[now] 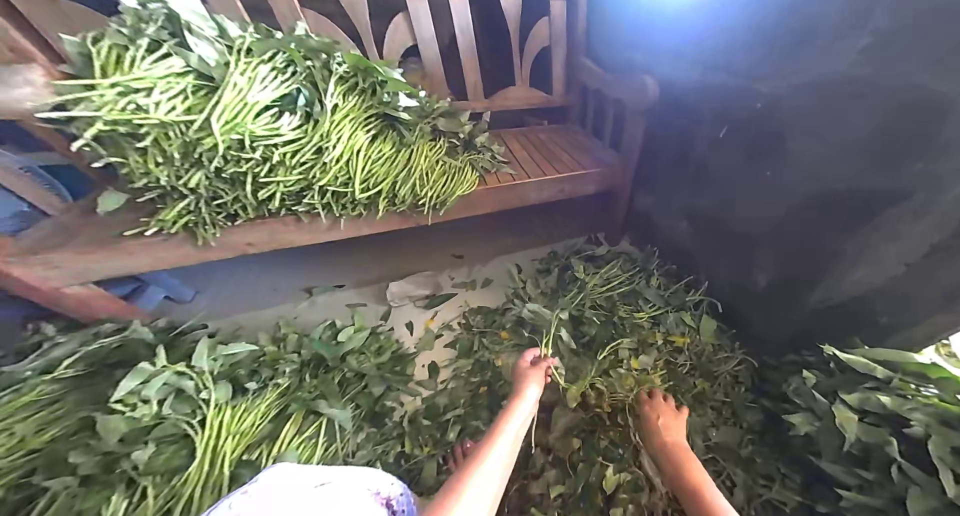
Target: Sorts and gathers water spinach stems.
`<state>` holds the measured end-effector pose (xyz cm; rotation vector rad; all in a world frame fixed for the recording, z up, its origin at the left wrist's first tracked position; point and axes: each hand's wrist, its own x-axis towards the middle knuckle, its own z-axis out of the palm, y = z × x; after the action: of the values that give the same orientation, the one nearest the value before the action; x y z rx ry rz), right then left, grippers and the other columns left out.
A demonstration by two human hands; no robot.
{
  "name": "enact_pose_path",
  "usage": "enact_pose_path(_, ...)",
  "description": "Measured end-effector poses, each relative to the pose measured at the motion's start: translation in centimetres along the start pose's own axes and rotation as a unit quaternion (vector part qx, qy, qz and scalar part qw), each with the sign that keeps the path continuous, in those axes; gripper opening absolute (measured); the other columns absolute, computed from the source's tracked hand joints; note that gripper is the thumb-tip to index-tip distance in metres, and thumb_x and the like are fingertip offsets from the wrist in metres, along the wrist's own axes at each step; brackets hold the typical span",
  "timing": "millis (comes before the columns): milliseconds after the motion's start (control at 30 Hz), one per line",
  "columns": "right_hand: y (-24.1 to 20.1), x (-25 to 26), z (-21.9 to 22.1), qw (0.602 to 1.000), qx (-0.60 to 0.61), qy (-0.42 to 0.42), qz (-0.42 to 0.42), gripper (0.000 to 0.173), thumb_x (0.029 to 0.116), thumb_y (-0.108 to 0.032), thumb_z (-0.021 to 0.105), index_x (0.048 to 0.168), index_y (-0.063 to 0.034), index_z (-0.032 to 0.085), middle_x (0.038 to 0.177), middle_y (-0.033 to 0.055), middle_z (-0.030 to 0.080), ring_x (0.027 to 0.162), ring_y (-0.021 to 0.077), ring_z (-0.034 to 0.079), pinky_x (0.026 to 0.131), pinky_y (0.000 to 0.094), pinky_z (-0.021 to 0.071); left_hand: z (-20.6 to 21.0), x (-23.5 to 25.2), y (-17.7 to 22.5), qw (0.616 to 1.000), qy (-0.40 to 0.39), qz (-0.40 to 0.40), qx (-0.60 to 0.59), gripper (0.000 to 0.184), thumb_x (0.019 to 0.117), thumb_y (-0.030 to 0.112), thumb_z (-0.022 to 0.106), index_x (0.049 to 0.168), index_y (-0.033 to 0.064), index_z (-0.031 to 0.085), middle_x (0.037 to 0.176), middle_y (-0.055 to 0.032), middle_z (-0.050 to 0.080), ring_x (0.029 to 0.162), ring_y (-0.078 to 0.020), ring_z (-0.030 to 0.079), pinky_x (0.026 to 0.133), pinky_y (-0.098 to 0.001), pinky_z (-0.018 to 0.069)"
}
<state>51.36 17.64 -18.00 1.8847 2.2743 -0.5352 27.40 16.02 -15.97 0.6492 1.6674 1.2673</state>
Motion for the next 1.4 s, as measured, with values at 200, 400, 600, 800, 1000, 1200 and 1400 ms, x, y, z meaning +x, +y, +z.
enact_pose_path(200, -4.3, -0.7, -1.2, 0.993, 0.056, -0.048, -0.088, 0.049, 0.1034, -0.037, 0.054, 0.15, -0.0218, 0.054, 0.145, 0.0201, 0.057, 0.119, 0.0429, 0.064, 0.097, 0.0638, 0.0519, 2.3, -1.8, -0.1, 0.994, -0.105, 0.004, 0.019, 0.028, 0.1007, 0.004, 0.061, 0.128, -0.0043, 0.058, 0.099, -0.0104, 0.069, 0.079, -0.0136, 0.066, 0.073, -0.0278, 0.0555)
enact_pose_path(400, -2.0, 0.5, 1.0, 0.994, 0.013, -0.042, -0.101, 0.039, 0.1091, -0.027, 0.044, 0.143, -0.0136, 0.058, 0.139, 0.0229, 0.059, 0.115, 0.045, 0.066, 0.093, 0.0617, 0.0545, 0.8, -0.9, -0.1, 0.999, -0.027, 0.018, -0.001, 0.023, 0.1019, 0.0, 0.057, 0.124, -0.0062, 0.058, 0.095, -0.0117, 0.066, 0.075, -0.0128, 0.063, 0.07, -0.0258, 0.0538)
enact_pose_path(600, -1.8, 0.0, 1.5, 0.993, -0.024, -0.029, -0.116, 0.041, 0.1042, -0.006, 0.045, 0.144, -0.0087, 0.056, 0.138, 0.0233, 0.061, 0.117, 0.0452, 0.065, 0.096, 0.0603, 0.0532, -0.2, -0.1, -0.1, 0.996, 0.066, -0.001, -0.065, 0.022, 0.1023, -0.002, 0.055, 0.123, -0.0077, 0.057, 0.098, -0.0149, 0.062, 0.076, -0.0155, 0.06, 0.07, -0.0281, 0.0524)
enact_pose_path(800, 1.2, 0.1, 0.8, 0.994, -0.053, -0.099, 0.004, 0.049, 0.0993, -0.006, 0.055, 0.148, -0.0071, 0.053, 0.143, 0.0244, 0.057, 0.127, 0.0461, 0.059, 0.103, 0.0656, 0.0466, -4.7, 1.8, 1.2, 0.993, 0.021, 0.009, -0.117, 0.02, 0.1026, 0.0, 0.055, 0.122, -0.0036, 0.059, 0.094, -0.0115, 0.065, 0.069, -0.0141, 0.06, 0.064, -0.0274, 0.0521)
enact_pose_path(1000, -0.7, -2.2, -7.4, 0.989, -0.005, -0.146, 0.037, 0.044, 0.1011, -0.032, 0.06, 0.142, -0.0167, 0.061, 0.142, 0.0213, 0.06, 0.131, 0.0446, 0.057, 0.105, 0.0692, 0.0439, -3.5, 0.1, 0.7, 0.987, -0.162, -0.006, -0.017, 0.019, 0.1026, 0.003, 0.056, 0.121, -0.0017, 0.062, 0.095, -0.0079, 0.068, 0.077, -0.0136, 0.063, 0.072, -0.0278, 0.0537)
enact_pose_path(1200, -3.3, -1.8, -5.1, 0.94, 0.238, -0.01, -0.245, 0.043, 0.102, -0.031, 0.062, 0.136, -0.0042, 0.064, 0.141, 0.0184, 0.06, 0.134, 0.0335, 0.055, 0.116, 0.0548, 0.0412, -0.8, -1.7, 1.1, 0.957, -0.287, 0.018, 0.03, 0.021, 0.1005, 0.007, 0.06, 0.12, -0.0012, 0.062, 0.1, -0.0069, 0.069, 0.083, -0.0132, 0.064, 0.075, -0.0296, 0.0546)
enact_pose_path(1400, -3.0, -1.3, -0.9, 0.882, 0.387, -0.126, -0.238, 0.041, 0.1086, -0.032, 0.049, 0.129, 0.0016, 0.061, 0.11, 0.0138, 0.068, 0.092, 0.0177, 0.067, 0.088, 0.0372, 0.0563, -0.1, -2.3, 1.4, 0.957, -0.288, 0.002, -0.039, 0.018, 0.1016, 0.004, 0.057, 0.118, -0.0009, 0.062, 0.094, -0.0061, 0.068, 0.08, -0.0133, 0.064, 0.074, -0.0285, 0.0554)
